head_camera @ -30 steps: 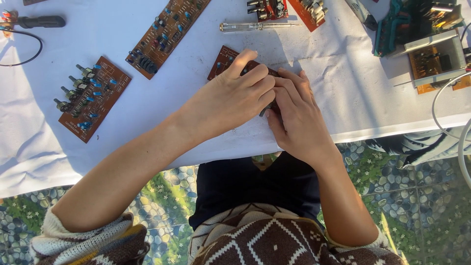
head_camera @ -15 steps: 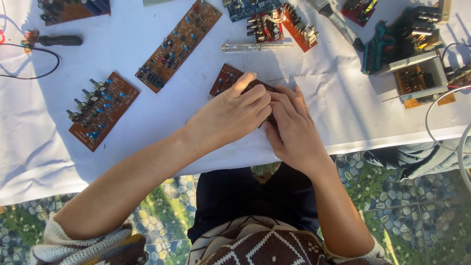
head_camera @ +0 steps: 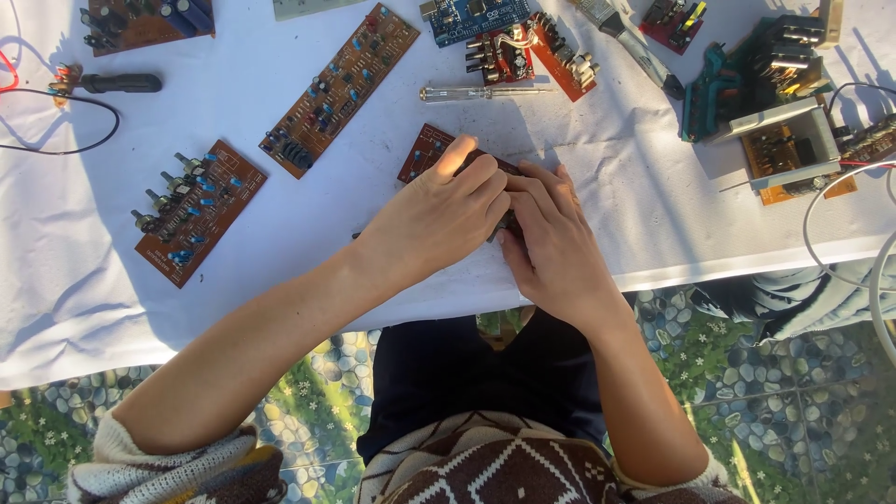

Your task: The person is adjusting and assembling components on multiple printed circuit boards, including placing potentiometers and using a screwdriver for fine adjustments.

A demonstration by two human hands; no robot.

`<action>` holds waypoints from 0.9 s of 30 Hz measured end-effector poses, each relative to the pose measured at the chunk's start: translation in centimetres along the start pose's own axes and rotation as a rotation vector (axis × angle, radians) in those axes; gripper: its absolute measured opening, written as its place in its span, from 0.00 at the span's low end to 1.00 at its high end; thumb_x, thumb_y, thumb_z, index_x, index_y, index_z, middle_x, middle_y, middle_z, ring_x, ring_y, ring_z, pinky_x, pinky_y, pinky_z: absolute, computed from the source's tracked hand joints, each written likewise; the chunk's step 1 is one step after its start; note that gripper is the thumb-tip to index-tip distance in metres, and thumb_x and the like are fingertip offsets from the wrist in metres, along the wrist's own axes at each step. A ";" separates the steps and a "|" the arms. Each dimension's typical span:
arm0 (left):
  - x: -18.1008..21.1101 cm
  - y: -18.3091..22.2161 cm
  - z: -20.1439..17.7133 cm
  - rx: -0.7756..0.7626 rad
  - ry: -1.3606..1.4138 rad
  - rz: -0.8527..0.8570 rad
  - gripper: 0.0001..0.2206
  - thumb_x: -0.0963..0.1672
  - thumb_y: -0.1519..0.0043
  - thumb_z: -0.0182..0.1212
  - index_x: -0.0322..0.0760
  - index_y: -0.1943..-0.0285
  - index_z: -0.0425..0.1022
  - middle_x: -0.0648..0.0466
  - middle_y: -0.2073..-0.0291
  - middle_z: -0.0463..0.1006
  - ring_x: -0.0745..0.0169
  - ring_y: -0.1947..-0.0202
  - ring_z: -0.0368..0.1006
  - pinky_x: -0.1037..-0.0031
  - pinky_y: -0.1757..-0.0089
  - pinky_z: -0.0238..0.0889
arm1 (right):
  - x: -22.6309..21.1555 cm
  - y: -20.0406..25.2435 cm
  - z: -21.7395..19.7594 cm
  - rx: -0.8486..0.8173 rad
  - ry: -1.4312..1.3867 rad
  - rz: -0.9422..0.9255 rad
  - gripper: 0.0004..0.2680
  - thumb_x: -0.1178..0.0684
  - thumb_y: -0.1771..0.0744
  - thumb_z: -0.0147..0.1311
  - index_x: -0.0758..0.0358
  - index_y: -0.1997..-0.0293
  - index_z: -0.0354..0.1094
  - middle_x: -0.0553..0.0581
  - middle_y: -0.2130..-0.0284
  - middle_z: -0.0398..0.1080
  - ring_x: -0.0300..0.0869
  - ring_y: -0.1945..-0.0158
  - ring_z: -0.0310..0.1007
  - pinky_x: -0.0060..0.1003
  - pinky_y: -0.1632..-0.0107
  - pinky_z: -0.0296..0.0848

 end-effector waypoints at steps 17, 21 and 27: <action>0.2 0.3 0.1 0.108 0.310 -0.030 0.15 0.30 0.49 0.66 0.40 0.60 0.79 0.59 0.71 0.69 0.61 0.55 0.64 0.55 0.33 0.43 | 0.6 0.2 0.8 0.059 0.084 0.028 0.11 0.58 0.32 0.55 0.68 0.44 0.68 0.63 0.40 0.68 0.60 0.29 0.57 0.63 0.26 0.43; 1.1 1.0 -0.1 0.121 0.318 -0.105 0.15 0.31 0.48 0.67 0.37 0.57 0.78 0.56 0.70 0.69 0.58 0.55 0.64 0.53 0.34 0.45 | 0.4 0.1 0.5 0.053 0.053 0.020 0.11 0.58 0.32 0.55 0.67 0.44 0.69 0.62 0.39 0.67 0.60 0.29 0.56 0.64 0.26 0.42; 2.0 3.9 -3.3 0.154 0.460 -0.503 0.05 0.37 0.35 0.60 0.40 0.62 0.73 0.61 0.69 0.62 0.66 0.64 0.59 0.69 0.57 0.56 | 0.2 0.1 0.3 0.039 -0.009 0.017 0.10 0.61 0.33 0.53 0.62 0.45 0.70 0.61 0.39 0.67 0.62 0.31 0.57 0.66 0.27 0.43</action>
Point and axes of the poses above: each hand's wrist, its own y-axis away from the middle knuckle, its own z-axis out of the palm, x = y × z, the point moved 5 cm from there along -y, towards the middle knuckle
